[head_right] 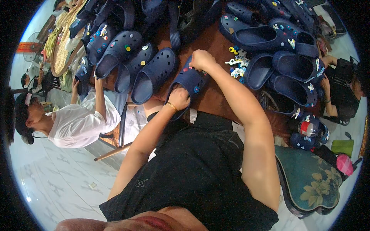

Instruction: Manually attaching decorative charms to rubber clogs by pushing them through the holes in the upper part of the shoe.

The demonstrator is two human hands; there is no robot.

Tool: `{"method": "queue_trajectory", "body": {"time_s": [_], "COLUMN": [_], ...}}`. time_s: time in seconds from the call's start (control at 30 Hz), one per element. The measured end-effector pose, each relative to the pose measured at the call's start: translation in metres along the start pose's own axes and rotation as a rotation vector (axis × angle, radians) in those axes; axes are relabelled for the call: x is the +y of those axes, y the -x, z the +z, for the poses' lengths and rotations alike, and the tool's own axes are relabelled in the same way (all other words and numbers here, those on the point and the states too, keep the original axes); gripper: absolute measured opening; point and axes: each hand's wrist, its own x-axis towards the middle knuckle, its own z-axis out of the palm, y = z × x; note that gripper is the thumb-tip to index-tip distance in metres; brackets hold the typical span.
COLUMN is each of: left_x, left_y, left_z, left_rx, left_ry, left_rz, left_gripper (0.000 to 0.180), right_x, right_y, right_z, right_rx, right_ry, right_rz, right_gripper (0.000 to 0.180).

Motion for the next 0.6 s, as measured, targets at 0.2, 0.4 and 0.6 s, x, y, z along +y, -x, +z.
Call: {"method": "queue_trajectory", "body": {"time_s": [0.2,0.4,0.6], "left_x": [-0.002,-0.002,-0.012], "left_y": [0.003,-0.001,0.003], "left_z": [0.001,0.001,-0.007], "left_rx": [0.021,-0.008,-0.007], "left_ry": [-0.007,0.005,0.255], "left_rz": [0.04,0.049,0.078], "left_gripper": [0.02,0.021,0.02], "right_x": [-0.026,-0.04,0.004], "right_y": [-0.001,-0.008,0.021], "right_z": [-0.011,-0.012,0.013], "right_rx": [-0.131,-0.133,0.345], "right_ry": [0.266,0.401,0.034], "right_rz": [0.146,0.169,-0.122], "right_gripper": [0.028,0.034,0.024]}}
